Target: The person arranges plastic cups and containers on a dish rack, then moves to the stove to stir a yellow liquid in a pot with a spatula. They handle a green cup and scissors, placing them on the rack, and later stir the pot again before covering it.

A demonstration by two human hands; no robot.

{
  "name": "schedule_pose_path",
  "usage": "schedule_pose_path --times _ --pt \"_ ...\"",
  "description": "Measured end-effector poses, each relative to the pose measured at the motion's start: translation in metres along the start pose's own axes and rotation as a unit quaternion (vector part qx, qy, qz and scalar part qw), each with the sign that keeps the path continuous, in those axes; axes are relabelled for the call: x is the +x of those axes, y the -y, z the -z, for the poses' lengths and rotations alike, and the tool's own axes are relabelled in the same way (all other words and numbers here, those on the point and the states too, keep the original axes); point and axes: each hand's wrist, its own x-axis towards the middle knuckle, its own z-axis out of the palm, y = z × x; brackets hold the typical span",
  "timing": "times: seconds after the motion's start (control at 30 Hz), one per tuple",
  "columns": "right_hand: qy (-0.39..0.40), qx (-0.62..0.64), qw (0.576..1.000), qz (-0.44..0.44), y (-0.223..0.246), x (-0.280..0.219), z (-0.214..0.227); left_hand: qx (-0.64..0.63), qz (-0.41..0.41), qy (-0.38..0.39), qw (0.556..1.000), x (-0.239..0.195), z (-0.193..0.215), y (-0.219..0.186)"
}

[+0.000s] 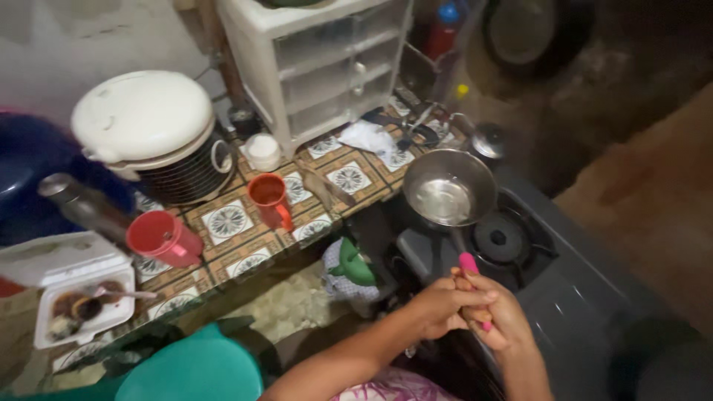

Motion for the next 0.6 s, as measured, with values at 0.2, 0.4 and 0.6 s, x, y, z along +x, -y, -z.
schedule_pose_path --times 0.2,0.4,0.6 --pt "0.064 -0.012 0.995 -0.07 -0.016 0.044 -0.042 -0.008 -0.047 -0.058 0.997 -0.031 0.032 -0.032" --pt "0.119 -0.04 0.988 -0.093 -0.036 0.083 -0.086 -0.034 -0.105 -0.067 0.992 -0.061 0.067 -0.06" --pt "0.076 -0.091 0.989 -0.084 -0.053 0.104 -0.117 -0.054 -0.132 -0.052 0.988 -0.082 0.094 -0.077"
